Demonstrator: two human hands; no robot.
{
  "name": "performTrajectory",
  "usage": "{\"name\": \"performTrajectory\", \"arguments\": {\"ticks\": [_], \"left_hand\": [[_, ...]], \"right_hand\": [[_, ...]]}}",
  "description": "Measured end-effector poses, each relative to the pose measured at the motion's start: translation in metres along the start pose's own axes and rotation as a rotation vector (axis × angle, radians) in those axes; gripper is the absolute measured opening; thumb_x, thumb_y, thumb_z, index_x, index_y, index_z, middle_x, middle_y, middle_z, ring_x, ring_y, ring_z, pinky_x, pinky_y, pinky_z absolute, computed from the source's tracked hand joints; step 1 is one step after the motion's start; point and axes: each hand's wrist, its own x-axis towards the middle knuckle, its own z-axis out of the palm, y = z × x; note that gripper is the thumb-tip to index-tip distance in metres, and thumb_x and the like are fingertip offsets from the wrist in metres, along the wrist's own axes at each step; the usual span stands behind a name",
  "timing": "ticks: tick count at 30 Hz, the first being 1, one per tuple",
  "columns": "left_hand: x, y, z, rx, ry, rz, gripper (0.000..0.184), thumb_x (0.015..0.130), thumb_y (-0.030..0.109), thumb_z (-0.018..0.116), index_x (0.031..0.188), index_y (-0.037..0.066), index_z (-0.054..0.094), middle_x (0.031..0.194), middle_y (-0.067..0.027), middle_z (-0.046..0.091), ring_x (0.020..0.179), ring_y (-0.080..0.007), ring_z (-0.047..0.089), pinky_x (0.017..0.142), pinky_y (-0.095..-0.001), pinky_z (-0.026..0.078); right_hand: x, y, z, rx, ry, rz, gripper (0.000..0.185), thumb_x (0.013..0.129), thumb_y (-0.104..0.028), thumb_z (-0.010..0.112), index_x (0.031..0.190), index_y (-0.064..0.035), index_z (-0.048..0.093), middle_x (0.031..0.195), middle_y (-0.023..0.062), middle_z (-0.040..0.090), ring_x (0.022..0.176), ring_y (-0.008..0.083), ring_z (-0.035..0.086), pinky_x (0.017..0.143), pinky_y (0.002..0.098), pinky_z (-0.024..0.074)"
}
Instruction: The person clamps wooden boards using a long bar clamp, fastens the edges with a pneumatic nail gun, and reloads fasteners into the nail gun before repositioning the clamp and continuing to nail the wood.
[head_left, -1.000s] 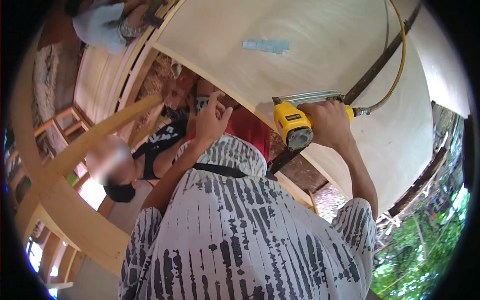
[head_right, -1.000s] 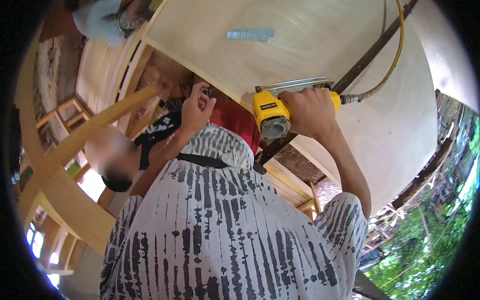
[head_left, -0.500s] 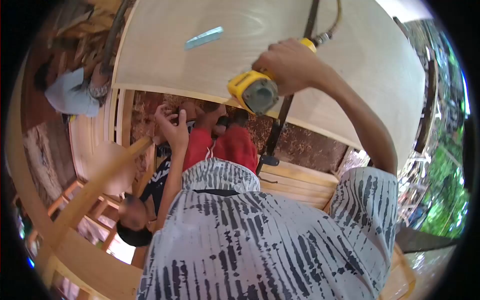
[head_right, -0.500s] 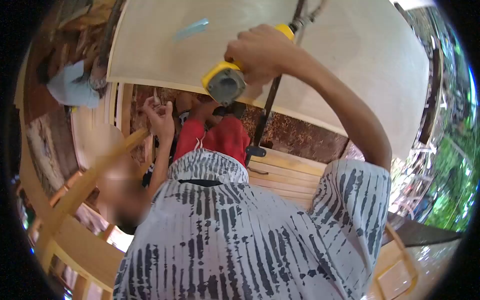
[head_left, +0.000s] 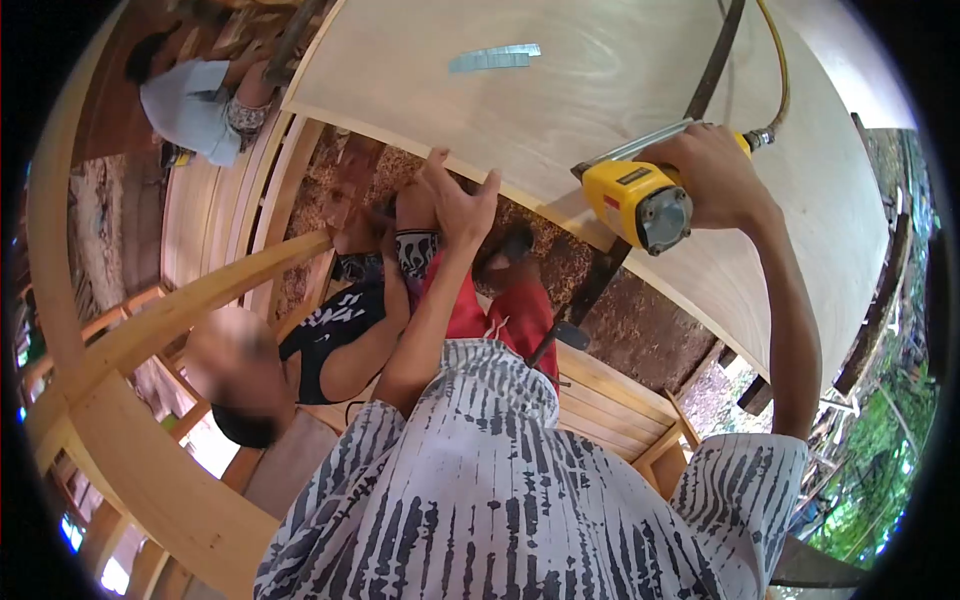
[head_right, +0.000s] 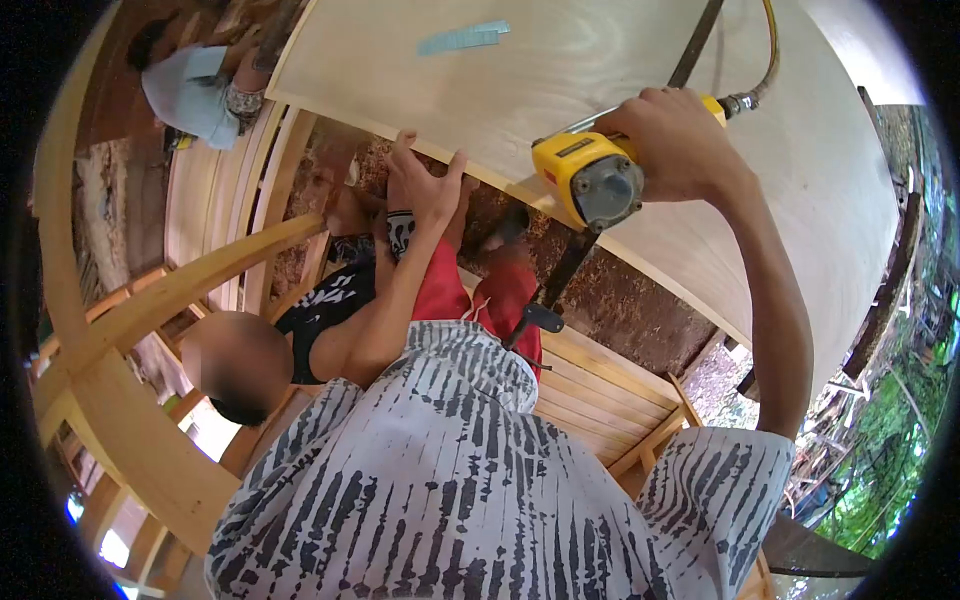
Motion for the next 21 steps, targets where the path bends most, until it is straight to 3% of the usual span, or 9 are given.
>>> {"name": "performTrajectory", "arguments": {"ticks": [3,6,8,9,11,17,21], "left_hand": [[-0.001,0.006,-0.005,0.019,-0.076,-0.054,0.082,0.081,0.019,0.087,0.145,0.004,0.039,0.138,-0.0231,0.038,0.129,-0.0442,0.050,0.104,-0.0527,0.049],[0.005,0.003,-0.008,-0.043,-0.075,-0.051,0.082,0.081,0.022,0.088,0.144,0.003,0.039,0.138,-0.0211,0.036,0.131,-0.0417,0.042,0.112,-0.0536,0.041],[0.001,-0.001,-0.009,-0.031,-0.027,0.000,0.082,0.078,0.018,0.088,0.144,0.005,0.041,0.136,-0.0224,0.037,0.123,-0.0422,0.052,0.102,-0.0510,0.051],[0.001,-0.006,-0.008,-0.032,-0.020,-0.019,0.082,0.078,0.018,0.088,0.144,0.005,0.041,0.136,-0.0224,0.037,0.123,-0.0422,0.052,0.102,-0.0510,0.051],[0.002,-0.017,-0.008,0.050,0.012,0.104,0.084,0.076,0.019,0.088,0.144,0.005,0.041,0.135,-0.0225,0.039,0.126,-0.0428,0.047,0.105,-0.0520,0.047],[0.000,-0.018,-0.010,-0.070,0.012,-0.047,0.085,0.072,0.021,0.088,0.142,0.006,0.043,0.132,-0.0221,0.042,0.129,-0.0443,0.041,0.109,-0.0562,0.041],[0.003,-0.025,-0.023,-0.081,0.012,0.042,0.087,0.074,0.024,0.089,0.145,0.008,0.041,0.133,-0.0228,0.039,0.128,-0.0451,0.041,0.109,-0.0569,0.039]], "right_hand": [[0.005,-0.003,0.004,0.011,0.000,-0.020,0.050,0.065,-0.023,0.091,0.114,-0.0166,0.082,0.098,0.0104,0.078,0.099,0.0337,0.071,0.090,0.0464,0.0543],[0.024,-0.004,0.004,0.021,-0.082,0.008,0.051,0.065,-0.023,0.092,0.114,-0.0161,0.082,0.097,0.0106,0.078,0.098,0.0337,0.071,0.090,0.0455,0.0547],[0.032,-0.006,0.006,0.039,-0.093,-0.004,0.052,0.064,-0.023,0.092,0.114,-0.0157,0.082,0.097,0.0113,0.079,0.095,0.0337,0.072,0.089,0.0458,0.0556],[0.036,-0.009,0.005,0.036,-0.109,-0.015,0.052,0.064,-0.023,0.092,0.114,-0.0157,0.082,0.097,0.0113,0.079,0.095,0.0337,0.072,0.089,0.0458,0.0556],[0.042,-0.016,0.002,0.029,-0.118,0.005,0.052,0.065,-0.023,0.091,0.116,-0.0158,0.082,0.096,0.0118,0.079,0.093,0.0340,0.073,0.088,0.0464,0.0566],[0.062,-0.048,0.007,-0.012,-0.178,-0.062,0.049,0.068,-0.023,0.087,0.116,-0.0175,0.081,0.093,0.0122,0.079,0.091,0.0348,0.074,0.085,0.0474,0.0573],[0.074,-0.061,0.016,0.016,-0.146,-0.180,0.048,0.066,-0.021,0.087,0.113,-0.0159,0.080,0.089,0.0121,0.078,0.086,0.0347,0.074,0.080,0.0459,0.0580]]}}
